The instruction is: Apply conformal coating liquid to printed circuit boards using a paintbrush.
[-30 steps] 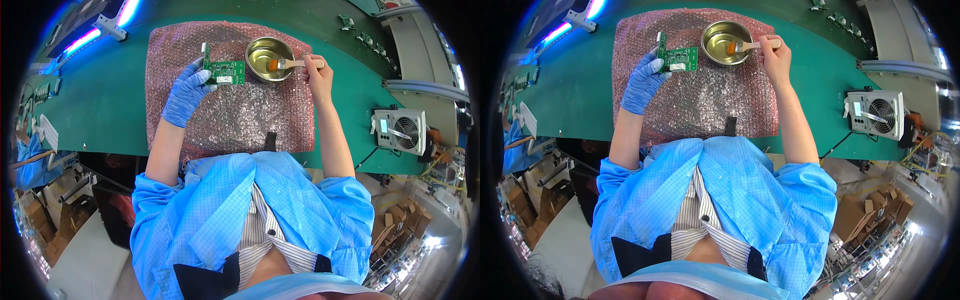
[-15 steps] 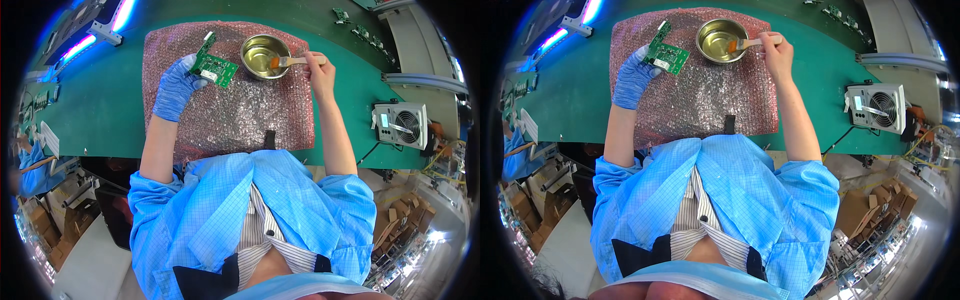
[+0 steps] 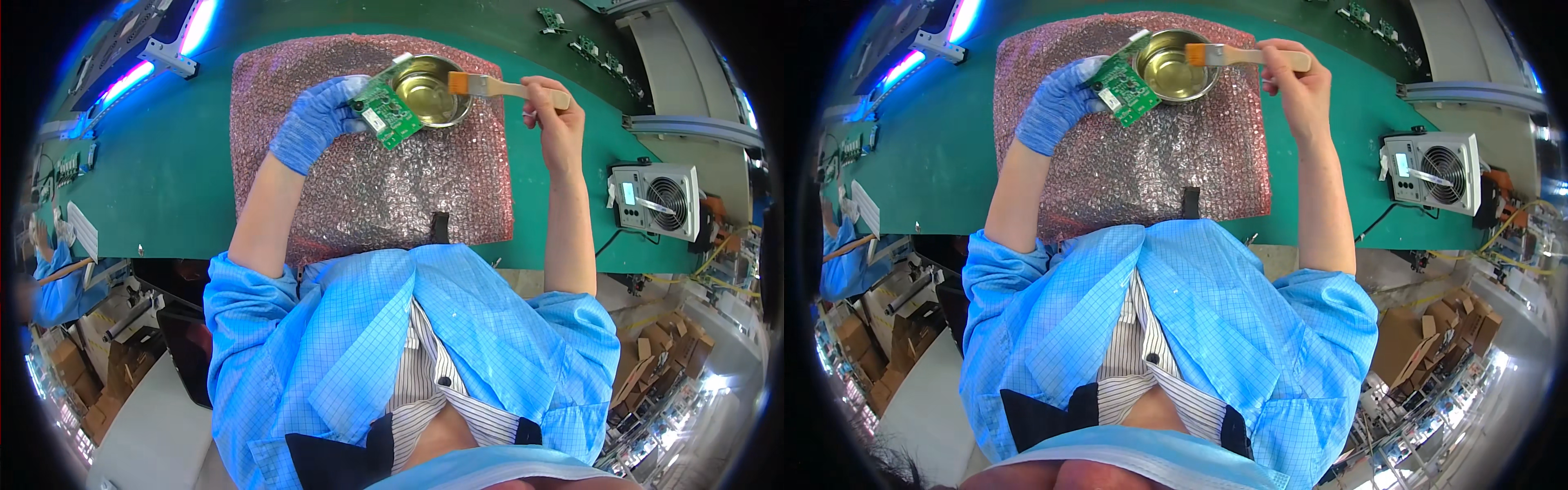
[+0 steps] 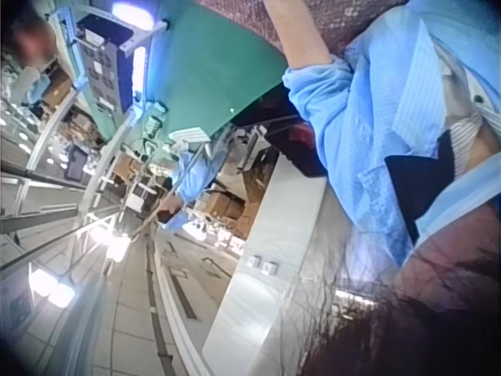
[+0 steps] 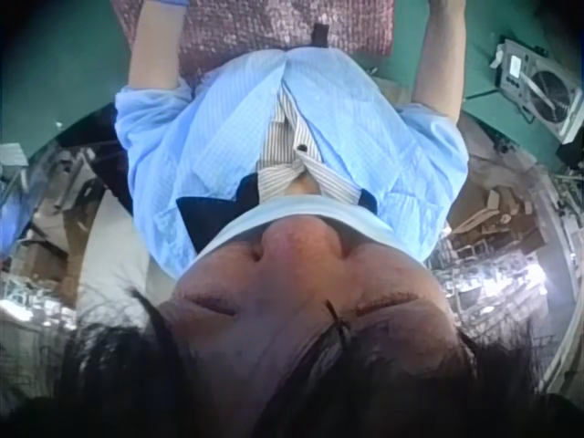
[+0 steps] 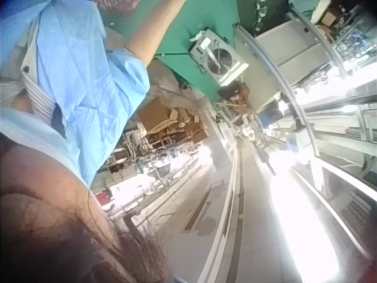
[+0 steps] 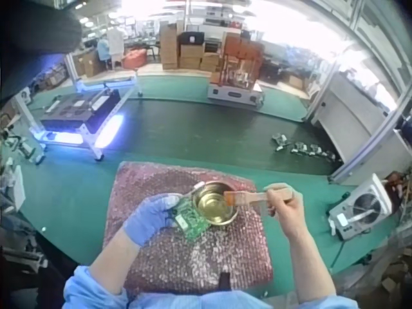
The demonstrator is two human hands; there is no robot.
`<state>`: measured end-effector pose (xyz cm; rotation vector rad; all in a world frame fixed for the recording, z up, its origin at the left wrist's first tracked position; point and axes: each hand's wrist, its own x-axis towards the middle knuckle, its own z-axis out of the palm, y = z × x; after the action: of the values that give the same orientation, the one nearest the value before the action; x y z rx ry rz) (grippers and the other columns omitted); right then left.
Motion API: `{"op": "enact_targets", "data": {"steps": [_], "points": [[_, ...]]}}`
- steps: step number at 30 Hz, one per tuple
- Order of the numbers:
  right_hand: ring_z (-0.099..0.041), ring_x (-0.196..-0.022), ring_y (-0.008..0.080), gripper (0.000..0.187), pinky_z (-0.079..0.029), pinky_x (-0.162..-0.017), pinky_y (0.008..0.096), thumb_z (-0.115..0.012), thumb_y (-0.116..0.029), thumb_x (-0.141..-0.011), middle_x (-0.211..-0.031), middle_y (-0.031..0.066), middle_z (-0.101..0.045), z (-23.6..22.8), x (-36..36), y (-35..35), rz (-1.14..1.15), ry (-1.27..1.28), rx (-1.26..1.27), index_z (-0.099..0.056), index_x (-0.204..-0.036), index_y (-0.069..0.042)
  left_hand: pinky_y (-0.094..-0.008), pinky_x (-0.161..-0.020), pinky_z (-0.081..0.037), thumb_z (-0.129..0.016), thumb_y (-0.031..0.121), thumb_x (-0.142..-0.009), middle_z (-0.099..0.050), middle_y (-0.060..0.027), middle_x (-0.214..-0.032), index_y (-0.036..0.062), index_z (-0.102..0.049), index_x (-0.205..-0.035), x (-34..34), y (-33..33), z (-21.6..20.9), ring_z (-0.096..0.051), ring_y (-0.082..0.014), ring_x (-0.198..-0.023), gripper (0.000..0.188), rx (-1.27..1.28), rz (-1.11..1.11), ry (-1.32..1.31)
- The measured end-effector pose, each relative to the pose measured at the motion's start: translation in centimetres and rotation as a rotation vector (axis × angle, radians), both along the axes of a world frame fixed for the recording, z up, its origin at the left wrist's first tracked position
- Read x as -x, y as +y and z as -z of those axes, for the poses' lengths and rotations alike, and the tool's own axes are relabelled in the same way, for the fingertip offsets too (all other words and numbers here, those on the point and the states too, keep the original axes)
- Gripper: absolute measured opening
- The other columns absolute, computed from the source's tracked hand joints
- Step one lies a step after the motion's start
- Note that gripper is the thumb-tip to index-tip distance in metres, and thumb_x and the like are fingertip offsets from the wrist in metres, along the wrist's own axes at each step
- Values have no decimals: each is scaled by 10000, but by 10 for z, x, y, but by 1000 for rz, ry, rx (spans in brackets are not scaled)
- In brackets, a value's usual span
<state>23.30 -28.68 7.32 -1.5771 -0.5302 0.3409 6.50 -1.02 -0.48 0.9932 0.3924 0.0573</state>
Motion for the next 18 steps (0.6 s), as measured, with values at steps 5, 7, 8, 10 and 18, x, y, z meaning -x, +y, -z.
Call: {"op": "enact_targets", "data": {"steps": [5,7,8,10,18], "points": [[-525,-644,62,171,-442,-567,213,-653,-175,-854,-760,2,-603,-7,11,16,-310,-32,-24,-654,-966,-45,-251,-575,-548,-653,355,-809,-650,-95,-941,-4,-580,-1143,-8,-5,-6,-646,-152,-736,495,-41,105,11],[-527,-648,63,171,-444,-574,212,-651,-175,-855,-785,3,-611,-8,14,20,-354,-67,26,-653,-971,-50,-250,-577,-546,-656,361,-804,-649,-99,-952,-7,-575,-1152,-9,-7,-11,-646,-150,-743,513,-76,127,25],[-530,-657,65,170,-446,-581,214,-648,-176,-857,-796,4,-614,-8,15,22,-381,-50,28,-653,-971,-50,-246,-585,-545,-656,368,-801,-646,-103,-971,-13,-571,-1159,-9,-9,-13,-645,-146,-754,529,-62,145,-7],[-535,-674,68,169,-449,-594,217,-641,-179,-862,-818,5,-620,-7,16,27,-432,-19,38,-652,-972,-52,-245,-590,-545,-658,370,-799,-644,-102,-980,-7,-575,-1156,-8,-12,-18,-645,-144,-759,526,-109,159,14],[-551,-719,79,232,-441,-622,230,-625,-268,-869,-810,10,-623,1,26,38,-370,-182,213,-629,-952,-52,-232,-590,-544,-684,283,-804,-654,-81,-941,17,-610,-1119,-5,-13,-28,-643,-136,-753,419,-242,143,10]]}}
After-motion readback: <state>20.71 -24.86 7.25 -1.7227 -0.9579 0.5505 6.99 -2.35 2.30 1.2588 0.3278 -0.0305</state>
